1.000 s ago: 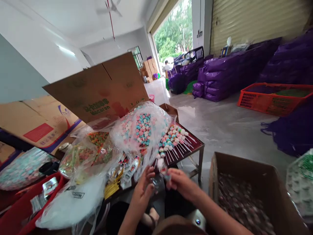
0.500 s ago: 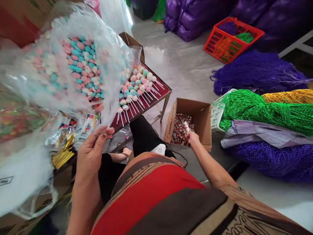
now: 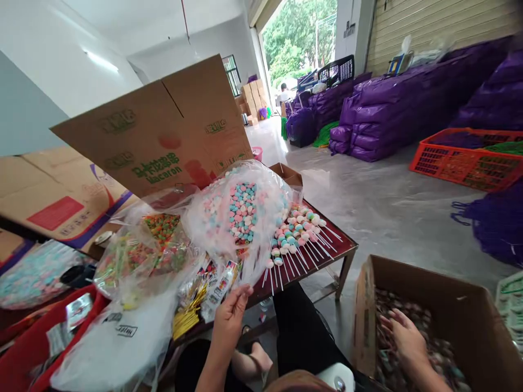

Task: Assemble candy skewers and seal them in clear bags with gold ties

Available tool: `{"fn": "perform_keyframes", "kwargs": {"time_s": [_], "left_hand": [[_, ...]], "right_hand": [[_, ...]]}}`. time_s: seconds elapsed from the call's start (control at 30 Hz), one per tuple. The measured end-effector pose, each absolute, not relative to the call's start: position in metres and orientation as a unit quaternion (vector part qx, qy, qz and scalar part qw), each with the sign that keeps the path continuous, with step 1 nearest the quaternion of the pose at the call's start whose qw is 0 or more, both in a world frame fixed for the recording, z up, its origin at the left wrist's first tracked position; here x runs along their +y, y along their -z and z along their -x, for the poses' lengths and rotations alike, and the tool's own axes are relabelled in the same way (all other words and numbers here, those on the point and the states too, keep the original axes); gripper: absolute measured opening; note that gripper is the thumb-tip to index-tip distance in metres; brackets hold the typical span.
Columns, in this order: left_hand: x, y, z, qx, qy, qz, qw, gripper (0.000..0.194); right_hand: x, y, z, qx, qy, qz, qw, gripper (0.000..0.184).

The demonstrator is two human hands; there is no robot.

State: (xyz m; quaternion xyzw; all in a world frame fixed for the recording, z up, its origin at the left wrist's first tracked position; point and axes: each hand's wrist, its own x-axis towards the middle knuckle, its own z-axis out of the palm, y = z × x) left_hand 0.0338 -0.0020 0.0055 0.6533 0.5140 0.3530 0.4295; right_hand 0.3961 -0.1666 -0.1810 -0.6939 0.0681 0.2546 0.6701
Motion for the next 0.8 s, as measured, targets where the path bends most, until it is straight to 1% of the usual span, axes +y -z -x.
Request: {"fn": "perform_keyframes", "kwargs": {"time_s": [0.07, 0.13, 0.23, 0.43, 0.67, 0.8], "left_hand": [[0.007, -0.006, -0.024, 0.529, -0.361, -0.679, 0.359, 0.054], [0.016, -0.006, -0.015, 0.544, -0.37, -0.693, 0.294, 0.053], [0.024, 0.001, -0.007, 0.556, -0.367, -0.705, 0.242, 0.05], [0.026, 0.024, 0.006, 0.556, -0.352, -0.739, 0.145, 0.047], [0.048, 0.053, 0.05, 0.589, -0.326, -0.74, 0.008, 0.049], [0.061, 0.078, 0.064, 0.597, -0.272, -0.754, -0.016, 0.052]], "right_hand": [[-0.161, 0.187, -0.387, 0.069, -0.286, 0.681, 0.671, 0.046], [-0.15, 0.181, -0.379, 0.03, -0.308, 0.657, 0.687, 0.052], [-0.136, 0.16, -0.372, -0.024, -0.308, 0.625, 0.717, 0.055], [-0.131, 0.126, -0.37, 0.003, -0.316, 0.561, 0.765, 0.047], [-0.127, 0.1, -0.344, 0.0, -0.352, 0.53, 0.772, 0.037], [-0.125, 0.097, -0.333, -0.023, -0.37, 0.524, 0.767, 0.036]]}}
